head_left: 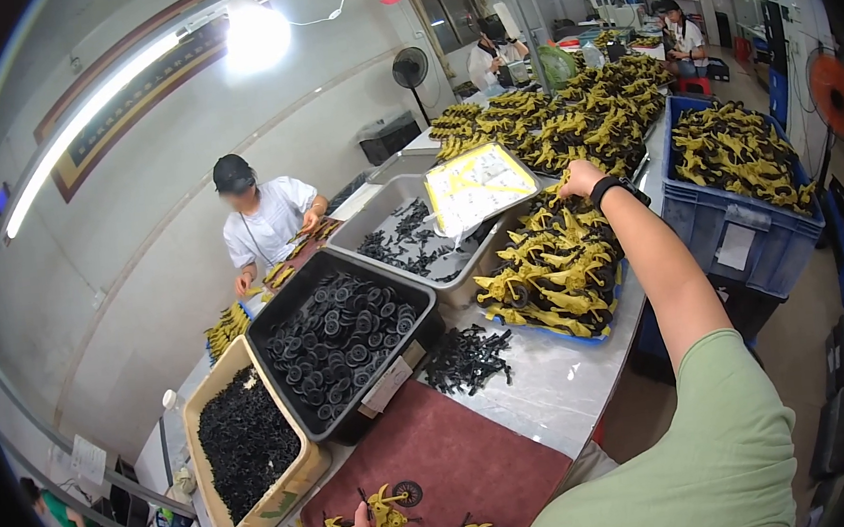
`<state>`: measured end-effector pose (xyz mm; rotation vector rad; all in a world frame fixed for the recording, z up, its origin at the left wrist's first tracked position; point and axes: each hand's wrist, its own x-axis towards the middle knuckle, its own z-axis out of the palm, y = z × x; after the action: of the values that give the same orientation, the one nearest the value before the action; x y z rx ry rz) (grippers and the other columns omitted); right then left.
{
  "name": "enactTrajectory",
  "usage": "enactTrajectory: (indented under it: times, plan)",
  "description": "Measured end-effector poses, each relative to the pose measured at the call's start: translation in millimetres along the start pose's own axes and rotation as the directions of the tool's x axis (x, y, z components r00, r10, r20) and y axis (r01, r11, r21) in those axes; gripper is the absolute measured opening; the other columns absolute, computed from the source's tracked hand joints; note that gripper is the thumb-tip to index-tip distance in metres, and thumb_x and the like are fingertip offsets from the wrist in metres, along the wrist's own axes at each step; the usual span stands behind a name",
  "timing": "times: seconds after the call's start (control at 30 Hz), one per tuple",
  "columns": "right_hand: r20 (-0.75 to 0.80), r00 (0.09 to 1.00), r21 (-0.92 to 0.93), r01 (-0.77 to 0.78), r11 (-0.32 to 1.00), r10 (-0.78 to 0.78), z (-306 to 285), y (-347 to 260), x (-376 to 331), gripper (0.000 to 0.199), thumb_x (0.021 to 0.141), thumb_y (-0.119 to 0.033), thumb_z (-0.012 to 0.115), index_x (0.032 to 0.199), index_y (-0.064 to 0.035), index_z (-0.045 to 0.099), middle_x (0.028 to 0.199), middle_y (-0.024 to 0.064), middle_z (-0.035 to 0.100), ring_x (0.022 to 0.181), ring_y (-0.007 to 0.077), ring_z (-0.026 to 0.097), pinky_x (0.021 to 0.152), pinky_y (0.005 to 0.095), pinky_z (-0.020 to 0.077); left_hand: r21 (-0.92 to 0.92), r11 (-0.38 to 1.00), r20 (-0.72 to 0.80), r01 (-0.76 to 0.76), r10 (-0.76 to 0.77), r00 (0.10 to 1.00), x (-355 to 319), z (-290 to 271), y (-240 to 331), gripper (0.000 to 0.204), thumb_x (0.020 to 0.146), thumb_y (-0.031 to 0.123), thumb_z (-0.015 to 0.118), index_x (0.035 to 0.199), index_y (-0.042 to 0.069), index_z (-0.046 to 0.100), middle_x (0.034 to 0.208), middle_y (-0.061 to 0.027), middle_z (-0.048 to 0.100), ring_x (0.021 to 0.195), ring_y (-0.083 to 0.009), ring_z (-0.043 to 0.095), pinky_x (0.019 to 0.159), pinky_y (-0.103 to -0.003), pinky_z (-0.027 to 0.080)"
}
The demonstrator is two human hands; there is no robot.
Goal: Assembling small plastic toy motorcycle components at a factory assembly workstation.
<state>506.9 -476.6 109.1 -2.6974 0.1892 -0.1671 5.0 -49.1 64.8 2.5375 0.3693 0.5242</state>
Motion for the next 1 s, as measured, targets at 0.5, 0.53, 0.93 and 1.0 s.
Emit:
enactTrajectory:
  times: [0.5, 0.53, 0.93, 1.0]
  plan:
    - [-0.106, 0.994, -0.087, -0.003, 0.996, -0.007, -6, -5, -13, 0.037, 0.074, -0.034, 0.075, 0.089, -0.0005, 0.07, 0.099, 0.0167, 0.066, 0.083, 0.0323, 0.065, 0.074, 0.0407, 0.0524, -0.029, 0.999, 0.037, 0.022, -0.021, 0.999, 2, 2, 4, 0.057, 0.084, 0.01, 0.065, 0.136, 0.003, 0.042, 0.122, -0.0218, 0.053, 0.11, -0.0362, 0.053, 0.093, -0.04, 0.043]
    - [0.025, 1.0, -0.053, -0.012, 0.999, 0.013, -10, -3, -11, 0.04, 0.074, -0.035, 0.075, 0.091, 0.0002, 0.069, 0.1, 0.0174, 0.066, 0.084, 0.0326, 0.065, 0.074, 0.0406, 0.0526, -0.034, 0.999, 0.028, 0.004, -0.003, 1.0, 2, 3, 3, 0.057, 0.084, 0.01, 0.065, 0.136, 0.003, 0.042, 0.122, -0.0217, 0.053, 0.11, -0.0362, 0.053, 0.093, -0.04, 0.043]
    - [-0.269, 0.961, 0.041, 0.081, 0.996, -0.067, 21, -3, -20, 0.054, 0.076, -0.045, 0.072, 0.1, 0.0037, 0.065, 0.119, 0.0241, 0.055, 0.105, 0.0362, 0.056, 0.093, 0.0504, 0.0433, -0.073, 0.997, 0.048, 0.029, -0.026, 0.999, 4, 5, 7, 0.057, 0.083, 0.01, 0.065, 0.135, 0.002, 0.043, 0.122, -0.0223, 0.053, 0.11, -0.0363, 0.053, 0.093, -0.04, 0.043]
    - [-0.18, 0.98, -0.056, 0.076, 0.996, -0.085, 18, -9, -30, 0.057, 0.073, -0.044, 0.074, 0.096, 0.0076, 0.065, 0.116, 0.026, 0.055, 0.099, 0.0361, 0.057, 0.086, 0.0436, 0.0474, -0.067, 0.998, 0.037, 0.006, -0.004, 0.999, 4, 6, 4, 0.056, 0.083, 0.01, 0.064, 0.135, 0.002, 0.043, 0.122, -0.0223, 0.054, 0.11, -0.0363, 0.053, 0.093, -0.04, 0.043]
